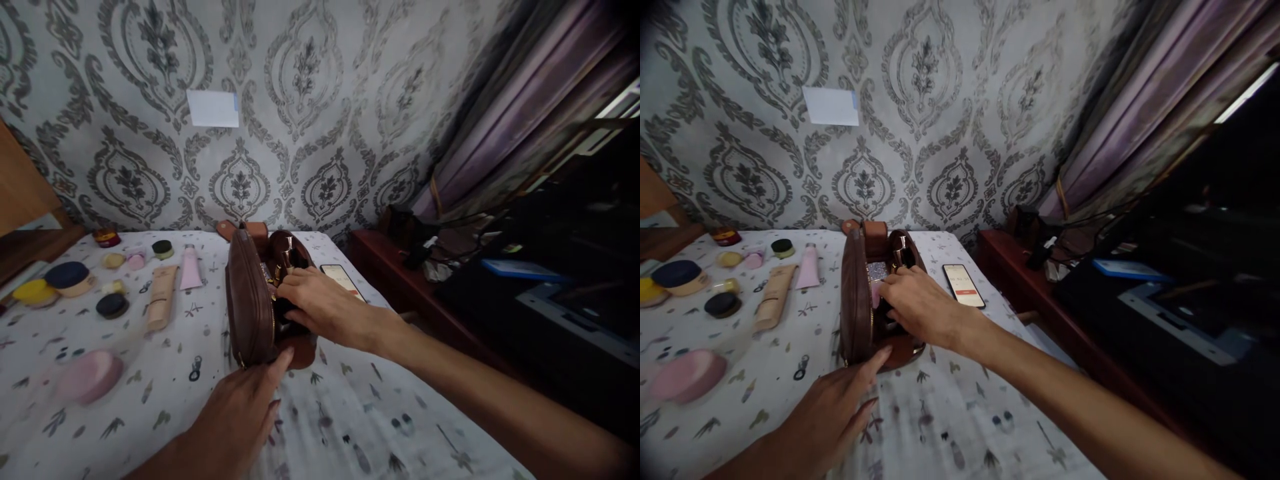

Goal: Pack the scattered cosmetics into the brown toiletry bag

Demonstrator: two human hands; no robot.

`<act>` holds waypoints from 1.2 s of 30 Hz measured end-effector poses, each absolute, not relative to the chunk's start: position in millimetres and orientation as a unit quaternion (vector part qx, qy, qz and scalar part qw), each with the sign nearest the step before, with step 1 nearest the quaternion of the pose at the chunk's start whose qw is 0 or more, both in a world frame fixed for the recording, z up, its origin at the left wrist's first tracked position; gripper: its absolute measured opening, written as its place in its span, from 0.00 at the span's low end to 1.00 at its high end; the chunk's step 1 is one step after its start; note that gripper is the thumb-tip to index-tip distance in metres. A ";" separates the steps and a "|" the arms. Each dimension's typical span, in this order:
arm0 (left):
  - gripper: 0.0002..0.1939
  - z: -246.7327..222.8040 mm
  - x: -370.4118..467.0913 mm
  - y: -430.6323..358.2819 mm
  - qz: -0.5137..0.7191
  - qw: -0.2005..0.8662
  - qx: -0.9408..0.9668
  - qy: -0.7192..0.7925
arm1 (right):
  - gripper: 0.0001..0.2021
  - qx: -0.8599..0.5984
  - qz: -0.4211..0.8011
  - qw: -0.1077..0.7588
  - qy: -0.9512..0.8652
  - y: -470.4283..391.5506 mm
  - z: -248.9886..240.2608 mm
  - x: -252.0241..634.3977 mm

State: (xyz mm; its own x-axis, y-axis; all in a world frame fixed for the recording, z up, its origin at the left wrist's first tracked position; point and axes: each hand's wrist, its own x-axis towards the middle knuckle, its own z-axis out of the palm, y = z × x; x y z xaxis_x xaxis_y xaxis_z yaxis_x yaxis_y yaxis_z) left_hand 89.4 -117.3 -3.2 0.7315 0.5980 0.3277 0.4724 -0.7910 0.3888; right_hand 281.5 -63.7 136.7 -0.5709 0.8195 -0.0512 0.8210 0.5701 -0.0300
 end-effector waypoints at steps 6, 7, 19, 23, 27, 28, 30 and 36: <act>0.39 4.6 85.0 -115.8 0.221 0.186 0.917 0.276 | 0.10 0.442 -0.027 -0.023 0.896 -65.2 134.2 286.6; 0.40 6.7 84.3 -115.3 0.222 0.194 0.916 0.273 | 0.08 0.443 -0.022 -0.029 0.896 -65.9 134.9 287.6; 0.35 32.3 78.7 -123.9 0.216 0.212 0.915 0.267 | 0.11 0.398 0.027 -0.270 0.876 -95.2 134.9 276.1; 0.19 38.8 64.4 -124.6 0.241 0.126 0.931 0.242 | 0.16 0.328 0.011 -0.330 0.885 -107.6 114.8 248.1; 0.09 37.5 38.9 -122.9 0.257 0.022 0.932 0.256 | 0.18 0.249 0.034 -0.369 0.895 -106.3 88.5 226.1; 0.09 37.2 30.6 -122.2 0.257 0.014 0.930 0.262 | 0.18 0.232 0.040 -0.383 0.893 -103.3 83.8 222.2; 0.12 37.4 12.6 -120.7 0.262 0.006 0.923 0.281 | 0.18 0.213 0.040 -0.399 0.891 -95.7 78.2 215.3; 0.13 35.5 -43.4 -108.0 0.338 -0.010 0.862 0.377 | 0.19 0.204 0.037 -0.440 0.874 -87.6 82.1 201.2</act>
